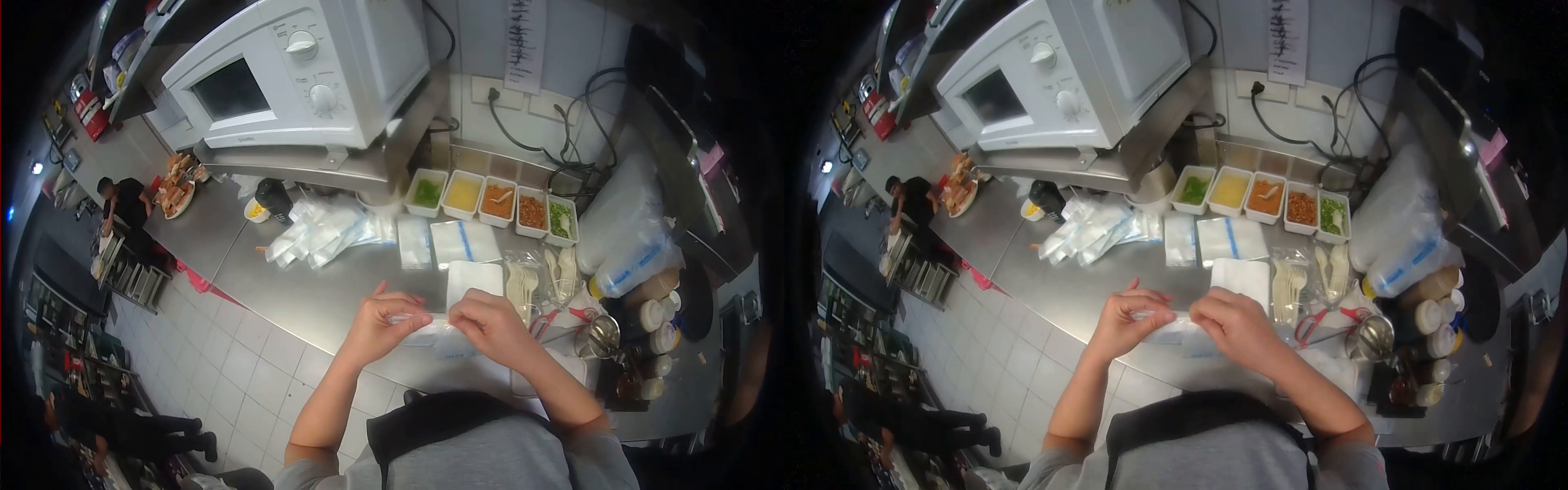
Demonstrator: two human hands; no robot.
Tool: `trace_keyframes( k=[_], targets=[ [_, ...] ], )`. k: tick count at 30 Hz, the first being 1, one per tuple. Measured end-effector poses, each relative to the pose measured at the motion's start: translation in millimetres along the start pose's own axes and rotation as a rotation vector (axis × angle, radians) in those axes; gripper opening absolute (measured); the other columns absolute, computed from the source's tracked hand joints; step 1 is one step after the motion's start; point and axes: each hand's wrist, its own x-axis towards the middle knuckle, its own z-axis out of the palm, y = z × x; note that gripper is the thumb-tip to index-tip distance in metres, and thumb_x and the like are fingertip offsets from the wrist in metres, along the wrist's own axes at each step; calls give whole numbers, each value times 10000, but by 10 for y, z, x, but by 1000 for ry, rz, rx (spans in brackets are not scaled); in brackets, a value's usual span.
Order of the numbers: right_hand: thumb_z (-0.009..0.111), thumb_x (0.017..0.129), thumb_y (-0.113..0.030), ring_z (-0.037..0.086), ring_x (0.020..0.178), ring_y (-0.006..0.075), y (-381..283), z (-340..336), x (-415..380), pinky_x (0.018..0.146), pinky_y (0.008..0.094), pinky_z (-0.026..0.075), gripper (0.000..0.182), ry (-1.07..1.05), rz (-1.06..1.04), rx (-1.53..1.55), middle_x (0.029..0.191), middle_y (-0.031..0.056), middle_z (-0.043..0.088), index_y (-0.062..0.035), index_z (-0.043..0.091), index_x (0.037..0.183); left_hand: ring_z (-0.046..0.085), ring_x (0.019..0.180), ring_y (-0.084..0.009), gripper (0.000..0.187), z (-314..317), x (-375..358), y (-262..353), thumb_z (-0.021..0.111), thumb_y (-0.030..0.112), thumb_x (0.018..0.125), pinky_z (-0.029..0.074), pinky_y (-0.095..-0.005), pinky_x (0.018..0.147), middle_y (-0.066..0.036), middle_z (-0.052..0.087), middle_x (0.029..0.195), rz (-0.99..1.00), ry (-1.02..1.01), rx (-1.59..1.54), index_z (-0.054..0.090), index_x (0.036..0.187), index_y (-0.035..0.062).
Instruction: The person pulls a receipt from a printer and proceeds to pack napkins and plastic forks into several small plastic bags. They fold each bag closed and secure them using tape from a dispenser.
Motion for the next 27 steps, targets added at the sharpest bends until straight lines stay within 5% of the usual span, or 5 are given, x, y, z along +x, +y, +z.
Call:
trace_keyframes(
  k=[15, 18, 19, 21, 27],
  targets=[
    [615, 798, -113, 572, 695, 293, 308, 723, 527, 629, 356, 450, 117, -255, 275, 82, 771, 127, 562, -30, 646, 874, 629, 954, -191, 55, -625, 64, -800, 731, 159, 736, 190, -562, 1068, -30, 674, 838, 106, -65, 119, 705, 784, 149],
    [597, 803, -163, 577, 732, 305, 584, 791, 438, 658, 383, 461, 123, -265, 299, -51, 797, 128, 572, -50, 640, 828, 631, 724, -233, 123, -807, 170, -949, 700, 168, 776, 496, -391, 787, -80, 654, 805, -49, -37, 49, 686, 811, 51],
    [587, 805, -173, 582, 751, 311, 678, 759, 371, 673, 394, 467, 123, -262, 334, -125, 810, 129, 577, -62, 638, 819, 627, 708, -239, 119, -881, 222, -1133, 692, 154, 782, 506, -324, 643, -103, 649, 778, -15, 94, 47, 695, 829, 44],
    [572, 808, -183, 590, 803, 316, 795, 698, 236, 709, 408, 473, 116, -196, 420, -190, 842, 121, 587, -87, 635, 825, 627, 726, -195, 139, -1070, 375, -1353, 660, 147, 803, 490, -302, 691, -106, 669, 780, -117, 462, 142, 689, 826, 13],
    [569, 812, -224, 590, 847, 330, 1049, 567, -85, 744, 421, 466, 152, -201, 512, -226, 871, 120, 598, -102, 636, 872, 432, 1197, -244, 341, -1290, 884, -2175, 621, 200, 849, 290, -382, 1030, -156, 464, 1281, 50, 948, 140, 569, 1117, -4]
  ],
)
